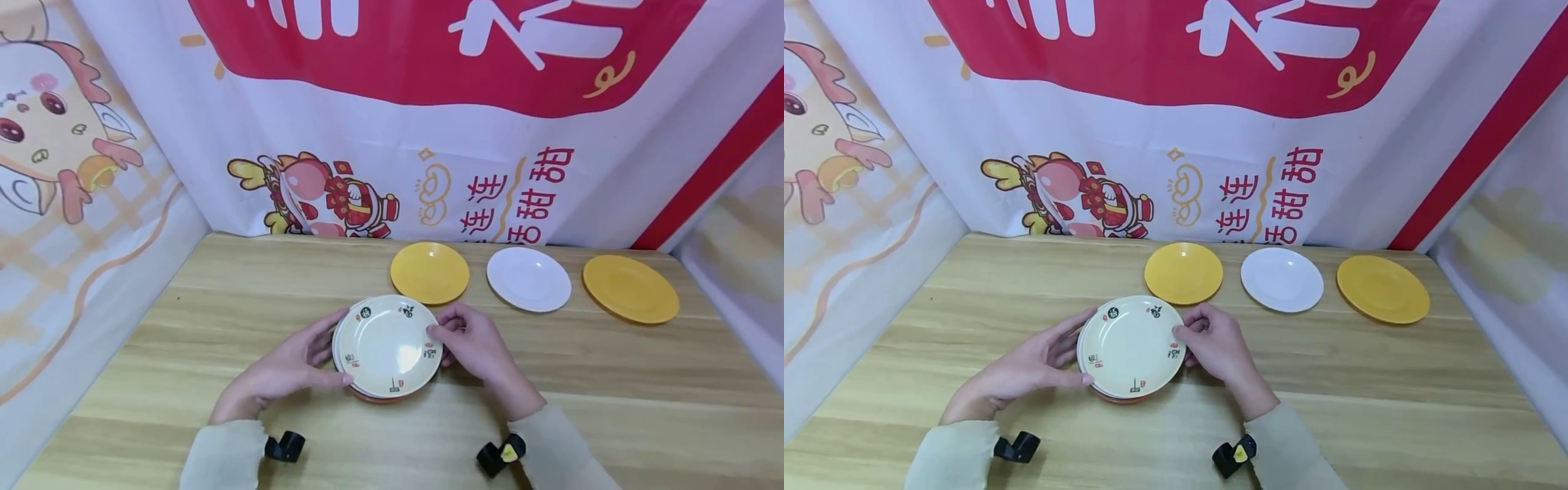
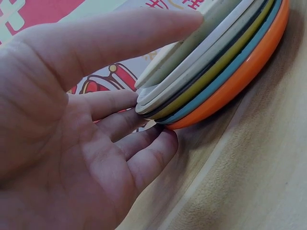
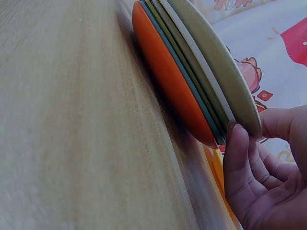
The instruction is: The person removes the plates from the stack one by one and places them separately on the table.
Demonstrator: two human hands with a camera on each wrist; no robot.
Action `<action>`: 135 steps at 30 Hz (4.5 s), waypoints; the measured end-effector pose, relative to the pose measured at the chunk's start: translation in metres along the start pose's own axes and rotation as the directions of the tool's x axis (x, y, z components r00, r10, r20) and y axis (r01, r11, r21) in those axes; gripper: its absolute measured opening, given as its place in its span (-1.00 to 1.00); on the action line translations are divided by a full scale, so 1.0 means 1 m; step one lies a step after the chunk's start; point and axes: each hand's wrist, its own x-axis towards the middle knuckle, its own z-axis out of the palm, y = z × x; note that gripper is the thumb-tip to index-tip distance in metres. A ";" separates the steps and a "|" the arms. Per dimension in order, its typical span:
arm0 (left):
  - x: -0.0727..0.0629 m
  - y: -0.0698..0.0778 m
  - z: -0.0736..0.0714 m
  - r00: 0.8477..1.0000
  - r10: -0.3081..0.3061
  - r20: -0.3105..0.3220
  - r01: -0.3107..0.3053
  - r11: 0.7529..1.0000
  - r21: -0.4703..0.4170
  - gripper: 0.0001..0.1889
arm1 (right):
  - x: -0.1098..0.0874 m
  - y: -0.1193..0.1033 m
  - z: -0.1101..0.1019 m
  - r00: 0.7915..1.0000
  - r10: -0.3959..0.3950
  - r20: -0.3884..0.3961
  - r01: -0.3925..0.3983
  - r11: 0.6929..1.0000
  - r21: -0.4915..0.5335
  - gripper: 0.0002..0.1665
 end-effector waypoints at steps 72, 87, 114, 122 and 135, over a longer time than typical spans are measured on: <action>-0.003 -0.001 0.001 1.000 -0.014 0.004 0.014 0.996 -0.083 0.21 | -0.004 -0.001 -0.001 0.998 0.045 0.034 -0.046 0.998 0.033 -0.72; -0.002 -0.002 0.000 1.000 -0.005 0.010 0.006 0.995 -0.097 0.21 | -0.001 0.001 -0.001 0.997 0.065 0.033 -0.066 0.997 0.031 -0.71; -0.002 -0.003 0.002 1.000 0.011 0.006 -0.010 0.996 -0.092 0.23 | -0.003 0.002 -0.006 0.997 0.055 0.053 -0.061 0.990 0.131 -0.69; -0.003 0.000 0.003 1.000 -0.004 0.001 0.004 0.994 -0.108 0.24 | -0.004 0.003 -0.015 0.995 0.093 0.036 -0.097 0.982 0.160 -0.65; -0.002 0.002 0.004 1.000 -0.015 -0.007 0.014 0.996 -0.091 0.22 | -0.011 0.017 -0.052 0.987 0.161 0.012 -0.160 0.968 0.194 -0.47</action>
